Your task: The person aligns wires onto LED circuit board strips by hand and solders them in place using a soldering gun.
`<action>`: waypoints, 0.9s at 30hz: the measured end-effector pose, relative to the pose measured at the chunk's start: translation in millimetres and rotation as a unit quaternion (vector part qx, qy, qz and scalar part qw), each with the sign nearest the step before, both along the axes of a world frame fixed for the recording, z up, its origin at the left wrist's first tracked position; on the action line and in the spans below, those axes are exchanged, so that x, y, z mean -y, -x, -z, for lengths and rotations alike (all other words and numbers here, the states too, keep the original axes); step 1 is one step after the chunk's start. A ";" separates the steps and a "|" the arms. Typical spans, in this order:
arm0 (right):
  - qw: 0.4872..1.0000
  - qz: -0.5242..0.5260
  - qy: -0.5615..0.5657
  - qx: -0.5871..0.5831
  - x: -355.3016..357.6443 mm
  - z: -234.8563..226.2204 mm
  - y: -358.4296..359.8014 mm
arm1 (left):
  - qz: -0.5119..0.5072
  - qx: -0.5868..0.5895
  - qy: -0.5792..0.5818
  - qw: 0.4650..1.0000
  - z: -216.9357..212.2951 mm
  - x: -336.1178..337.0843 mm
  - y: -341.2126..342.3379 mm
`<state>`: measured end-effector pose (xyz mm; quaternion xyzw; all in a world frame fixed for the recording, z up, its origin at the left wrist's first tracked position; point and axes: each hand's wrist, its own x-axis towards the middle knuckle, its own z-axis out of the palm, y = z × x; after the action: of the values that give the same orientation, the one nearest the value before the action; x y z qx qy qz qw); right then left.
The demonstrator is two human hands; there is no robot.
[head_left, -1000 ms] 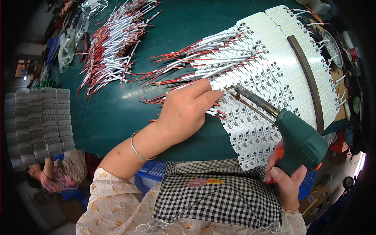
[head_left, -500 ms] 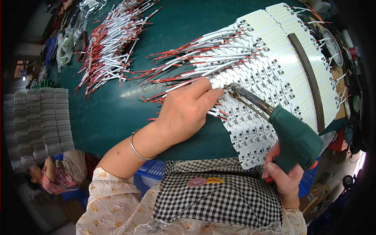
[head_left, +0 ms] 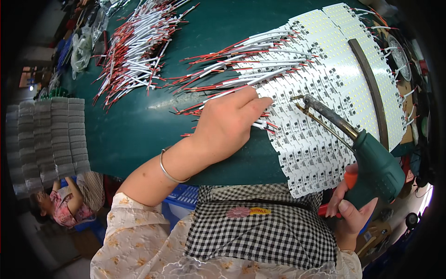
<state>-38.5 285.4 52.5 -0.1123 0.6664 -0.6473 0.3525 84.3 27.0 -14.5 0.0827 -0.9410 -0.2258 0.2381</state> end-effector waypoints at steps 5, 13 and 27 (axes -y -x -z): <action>1.000 0.014 0.002 -0.006 -6.2 3.6 -3.2 | 0.050 -0.021 -0.088 0.995 8.0 8.6 2.4; 0.998 -0.041 -0.047 0.031 -12.7 5.7 -3.9 | 0.063 -0.018 -0.058 0.996 6.6 7.9 3.7; 0.976 -0.176 -0.044 -0.121 -32.3 29.6 -2.4 | 0.052 -0.032 0.050 0.997 5.0 1.2 1.9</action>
<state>-36.1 317.7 23.0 -0.2900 0.7018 -0.5265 0.3823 82.4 25.8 -19.5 0.0148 -0.9461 -0.1930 0.2598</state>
